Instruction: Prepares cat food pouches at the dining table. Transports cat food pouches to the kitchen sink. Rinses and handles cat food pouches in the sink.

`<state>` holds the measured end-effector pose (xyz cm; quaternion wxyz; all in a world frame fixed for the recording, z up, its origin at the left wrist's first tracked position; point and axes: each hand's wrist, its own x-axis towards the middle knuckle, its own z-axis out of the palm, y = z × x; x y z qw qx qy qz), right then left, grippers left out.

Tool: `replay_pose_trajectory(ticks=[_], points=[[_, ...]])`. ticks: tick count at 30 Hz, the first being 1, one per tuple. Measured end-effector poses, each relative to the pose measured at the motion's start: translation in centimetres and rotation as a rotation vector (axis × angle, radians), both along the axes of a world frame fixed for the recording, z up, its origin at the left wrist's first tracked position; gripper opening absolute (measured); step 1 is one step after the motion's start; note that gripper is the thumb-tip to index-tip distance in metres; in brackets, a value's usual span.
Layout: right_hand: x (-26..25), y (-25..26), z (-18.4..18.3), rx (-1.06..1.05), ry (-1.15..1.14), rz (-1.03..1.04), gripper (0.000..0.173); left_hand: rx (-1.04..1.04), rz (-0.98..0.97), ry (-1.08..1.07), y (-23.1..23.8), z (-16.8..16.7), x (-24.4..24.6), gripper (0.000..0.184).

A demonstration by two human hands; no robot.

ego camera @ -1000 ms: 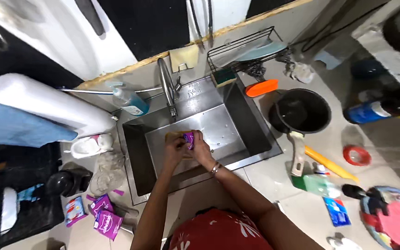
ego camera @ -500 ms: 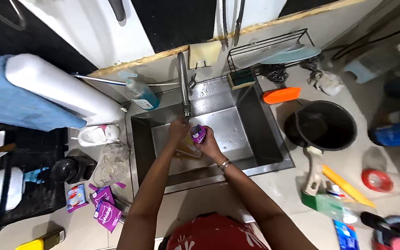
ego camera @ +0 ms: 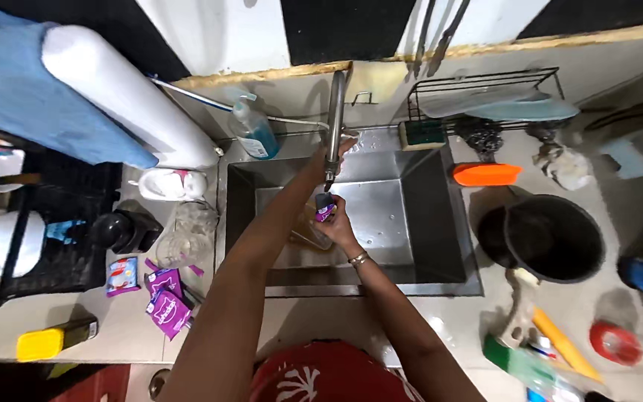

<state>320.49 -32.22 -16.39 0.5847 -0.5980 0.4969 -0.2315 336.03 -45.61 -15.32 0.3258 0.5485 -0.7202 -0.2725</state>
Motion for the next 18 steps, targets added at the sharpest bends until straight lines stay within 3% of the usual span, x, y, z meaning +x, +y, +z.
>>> replay_pose_trajectory(ticks=[2, 4, 6, 9, 11, 14, 18], points=[[0.0, -0.1, 0.8, -0.015, 0.043, 0.030, 0.100, 0.315, 0.093, -0.139, 5.9, 8.1, 0.6, 0.058], [-0.2, -0.1, 1.9, -0.047, 0.082, 0.066, 0.098, 0.422, 0.221, -0.234, 11.5, 12.0, 1.6, 0.048], [-0.3, 0.0, 1.3, -0.102, 0.058, 0.079, 0.097, 0.399, 0.374, -0.279, 18.8, 12.6, 3.1, 0.037], [0.0, 0.5, 0.1, -0.099, 0.013, 0.029, 0.105, 0.391, 0.773, -0.275, 31.6, 14.3, 3.9, 0.033], [0.7, 0.6, 1.4, -0.114, -0.068, -0.026, 0.110, 0.462, 1.080, -0.328, 38.3, 14.0, 5.6, 0.050], [1.0, 1.2, 1.8, -0.042, -0.096, -0.050, 0.109, 0.633, 1.450, -0.279, 45.4, 12.1, 8.0, 0.091], [1.7, 1.6, 1.3, -0.041, -0.174, -0.065, 0.101, 0.637, 1.596, -0.113, 49.4, 9.1, 11.1, 0.100]])
